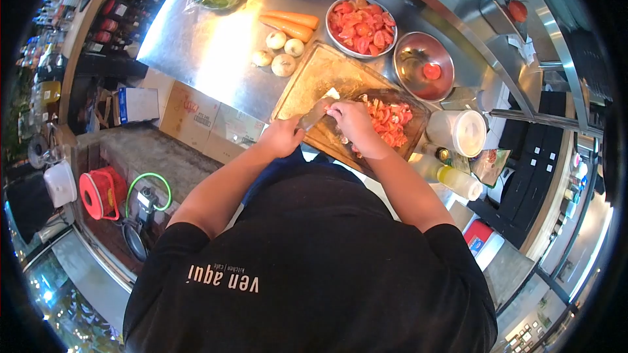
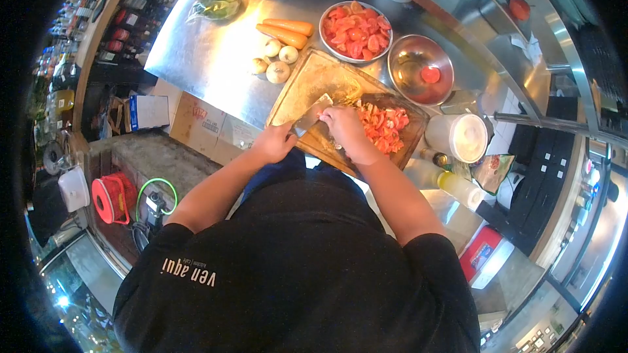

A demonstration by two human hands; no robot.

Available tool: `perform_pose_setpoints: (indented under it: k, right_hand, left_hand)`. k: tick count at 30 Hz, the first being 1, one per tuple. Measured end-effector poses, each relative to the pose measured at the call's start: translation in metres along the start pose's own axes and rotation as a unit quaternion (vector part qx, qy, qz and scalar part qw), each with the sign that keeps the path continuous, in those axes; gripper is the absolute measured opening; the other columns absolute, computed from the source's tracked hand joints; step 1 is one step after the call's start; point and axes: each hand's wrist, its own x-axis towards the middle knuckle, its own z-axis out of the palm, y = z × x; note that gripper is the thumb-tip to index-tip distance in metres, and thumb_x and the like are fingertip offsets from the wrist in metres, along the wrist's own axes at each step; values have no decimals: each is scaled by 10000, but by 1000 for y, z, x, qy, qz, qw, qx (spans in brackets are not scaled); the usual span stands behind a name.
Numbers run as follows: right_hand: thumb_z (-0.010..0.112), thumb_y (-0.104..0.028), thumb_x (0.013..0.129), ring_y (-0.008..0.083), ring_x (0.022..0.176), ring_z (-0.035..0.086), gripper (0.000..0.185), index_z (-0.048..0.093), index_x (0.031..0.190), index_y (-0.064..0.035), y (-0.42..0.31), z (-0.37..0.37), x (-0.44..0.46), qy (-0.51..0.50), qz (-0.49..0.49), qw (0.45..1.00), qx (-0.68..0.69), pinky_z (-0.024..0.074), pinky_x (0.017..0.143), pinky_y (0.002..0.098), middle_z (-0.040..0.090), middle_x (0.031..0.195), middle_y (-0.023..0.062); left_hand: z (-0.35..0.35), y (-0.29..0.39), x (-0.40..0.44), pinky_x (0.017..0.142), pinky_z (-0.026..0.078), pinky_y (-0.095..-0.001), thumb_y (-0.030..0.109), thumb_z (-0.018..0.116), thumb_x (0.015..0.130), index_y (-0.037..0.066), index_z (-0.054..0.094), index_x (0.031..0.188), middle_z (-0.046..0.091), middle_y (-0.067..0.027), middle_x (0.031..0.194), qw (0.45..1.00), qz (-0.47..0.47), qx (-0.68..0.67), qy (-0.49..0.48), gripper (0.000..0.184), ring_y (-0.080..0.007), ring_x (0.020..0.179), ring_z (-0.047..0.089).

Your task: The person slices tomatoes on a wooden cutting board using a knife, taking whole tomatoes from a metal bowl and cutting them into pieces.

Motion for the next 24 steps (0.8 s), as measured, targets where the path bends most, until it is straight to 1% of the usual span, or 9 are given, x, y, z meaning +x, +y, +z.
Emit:
perform_pose_setpoints:
  k: [4, 7, 10, 13, 15, 19, 21, 22, 24]
  right_hand:
    - [783, -220, 1019, 423, 882, 755, 220, 790, 947, -12, -1, 1, -5, 20, -52, 998, -21, 588, 818, 521, 776, 933, 216]
    - [776, -209, 1023, 427, 882, 752, 220, 780, 937, -7, -6, -3, -10, 6, 1, 1000, -16, 589, 812, 521, 772, 933, 219]
    - [783, -147, 1035, 375, 835, 779, 159, 814, 1057, 7, -13, -7, -10, -2, 14, 998, -65, 600, 769, 463, 791, 931, 204]
    - [790, -163, 1017, 386, 866, 764, 160, 818, 1053, -10, -12, -14, -6, 44, 89, 994, -45, 594, 804, 492, 774, 916, 210]
    - [772, -165, 976, 419, 949, 755, 135, 792, 1005, -35, -1, -25, 1, 56, 32, 984, -166, 598, 876, 533, 766, 946, 219]
    - [767, -132, 927, 394, 1092, 740, 184, 791, 1095, -60, -7, -40, 11, 40, 48, 978, -198, 589, 952, 514, 774, 1083, 190]
    - [766, -104, 889, 382, 1209, 697, 259, 779, 1146, -75, -23, -37, 14, 72, -139, 973, -170, 573, 1007, 491, 759, 1170, 151]
    - [766, -104, 889, 382, 1209, 697, 259, 779, 1146, -75, -22, -32, 17, 82, -136, 972, -172, 573, 1007, 491, 759, 1170, 151]
    - [768, -108, 873, 362, 1225, 681, 187, 768, 1059, -94, -16, -22, 23, -106, -112, 975, -157, 571, 986, 482, 744, 1179, 126]
  left_hand:
    - [5, 12, 7, 904, 583, -656, 344, 612, 1041, 24, 671, 1194, 762, -344, 1021, 999, -29, 35, -22, 359, -556, 999, 741]
    - [7, 15, 0, 922, 582, -652, 353, 595, 1045, 29, 670, 1193, 770, -338, 1038, 998, -35, 34, -28, 365, -550, 1005, 747]
    - [0, 12, -22, 940, 585, -640, 367, 580, 1055, 33, 663, 1188, 776, -329, 1052, 998, -37, 17, -39, 370, -539, 1024, 751]
    - [-7, 6, -47, 953, 586, -629, 382, 578, 1059, 44, 657, 1188, 781, -316, 1059, 989, -105, 48, -93, 370, -527, 1043, 753]
    - [-8, -2, -57, 956, 586, -621, 402, 583, 1060, 56, 663, 1179, 782, -310, 1070, 988, -104, 50, -104, 374, -522, 1053, 750]
    - [-19, -12, -63, 902, 573, -625, 375, 628, 1052, 35, 644, 1123, 772, -291, 1013, 990, -92, 40, -96, 348, -538, 1026, 735]
    - [-26, -22, -65, 932, 575, -622, 399, 620, 1047, 37, 666, 1118, 785, -286, 1056, 994, -74, 13, -75, 372, -519, 1036, 747]
    - [-28, -28, -64, 932, 575, -622, 399, 620, 1047, 37, 666, 1118, 785, -286, 1056, 995, -65, 18, -77, 372, -519, 1036, 747]
    - [-29, -37, -60, 906, 576, -617, 384, 640, 1042, 22, 672, 1121, 787, -276, 1030, 995, -98, -6, -25, 372, -515, 1021, 750]
